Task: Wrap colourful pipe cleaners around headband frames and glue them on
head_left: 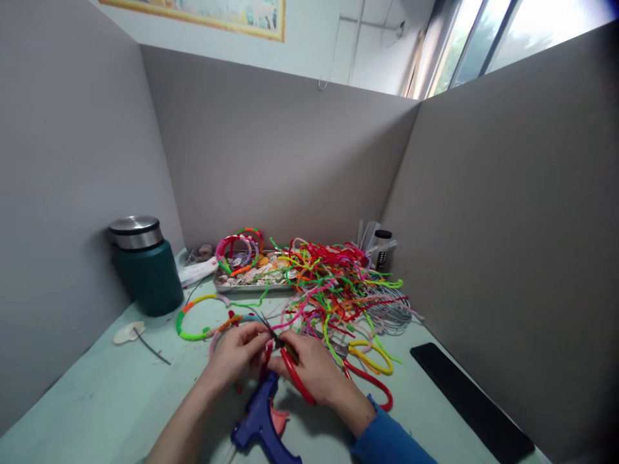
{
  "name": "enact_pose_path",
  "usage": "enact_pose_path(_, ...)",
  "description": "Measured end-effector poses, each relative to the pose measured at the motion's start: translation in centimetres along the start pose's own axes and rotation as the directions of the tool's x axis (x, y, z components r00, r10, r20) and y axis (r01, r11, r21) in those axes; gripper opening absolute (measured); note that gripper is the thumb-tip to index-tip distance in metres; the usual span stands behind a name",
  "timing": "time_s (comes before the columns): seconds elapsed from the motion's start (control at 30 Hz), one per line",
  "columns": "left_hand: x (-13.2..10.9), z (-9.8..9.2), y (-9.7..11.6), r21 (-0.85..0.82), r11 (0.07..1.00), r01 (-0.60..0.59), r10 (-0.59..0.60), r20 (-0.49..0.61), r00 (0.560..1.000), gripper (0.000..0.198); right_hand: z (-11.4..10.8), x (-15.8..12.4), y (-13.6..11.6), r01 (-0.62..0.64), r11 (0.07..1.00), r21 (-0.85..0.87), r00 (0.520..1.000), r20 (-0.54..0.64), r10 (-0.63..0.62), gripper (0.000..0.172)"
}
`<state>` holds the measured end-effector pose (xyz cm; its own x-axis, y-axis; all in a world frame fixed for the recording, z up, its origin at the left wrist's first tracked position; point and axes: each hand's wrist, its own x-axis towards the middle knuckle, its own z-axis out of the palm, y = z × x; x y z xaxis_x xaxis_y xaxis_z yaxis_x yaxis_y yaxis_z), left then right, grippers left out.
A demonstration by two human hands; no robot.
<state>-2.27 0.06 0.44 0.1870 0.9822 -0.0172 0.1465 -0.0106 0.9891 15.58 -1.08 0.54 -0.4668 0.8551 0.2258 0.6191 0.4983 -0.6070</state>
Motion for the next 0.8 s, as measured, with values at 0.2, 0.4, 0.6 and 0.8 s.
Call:
enact_pose_path(0.2, 0.0, -0.2, 0.0, 0.012, 1.0, 0.005, -0.004, -0.05, 0.999, 0.032, 0.0, 0.0, -0.4, -0.033, 0.999, -0.04, 0.999, -0.033, 0.032, 0.033)
enact_pose_path(0.4, 0.1, -0.1, -0.3, -0.002, 1.0, 0.009, -0.009, -0.05, 0.999, 0.034, 0.3, -0.1, -0.4, -0.026, 0.996, -0.081, 0.998, -0.052, 0.022, 0.037)
enact_pose_path(0.6, 0.3, -0.3, -0.5, 0.042, 0.999, 0.035, -0.031, -0.083, 0.996, 0.035, -0.7, 0.3, 0.3, -0.12, 0.961, -0.249, 0.991, -0.081, 0.103, 0.038)
enact_pose_path(0.8, 0.4, -0.7, -0.5, -0.204, 0.976, 0.077, -0.112, -0.164, 0.98, 0.041, -3.6, 0.7, 3.6, -0.342, 0.776, -0.531, 0.94, -0.186, 0.287, 0.04)
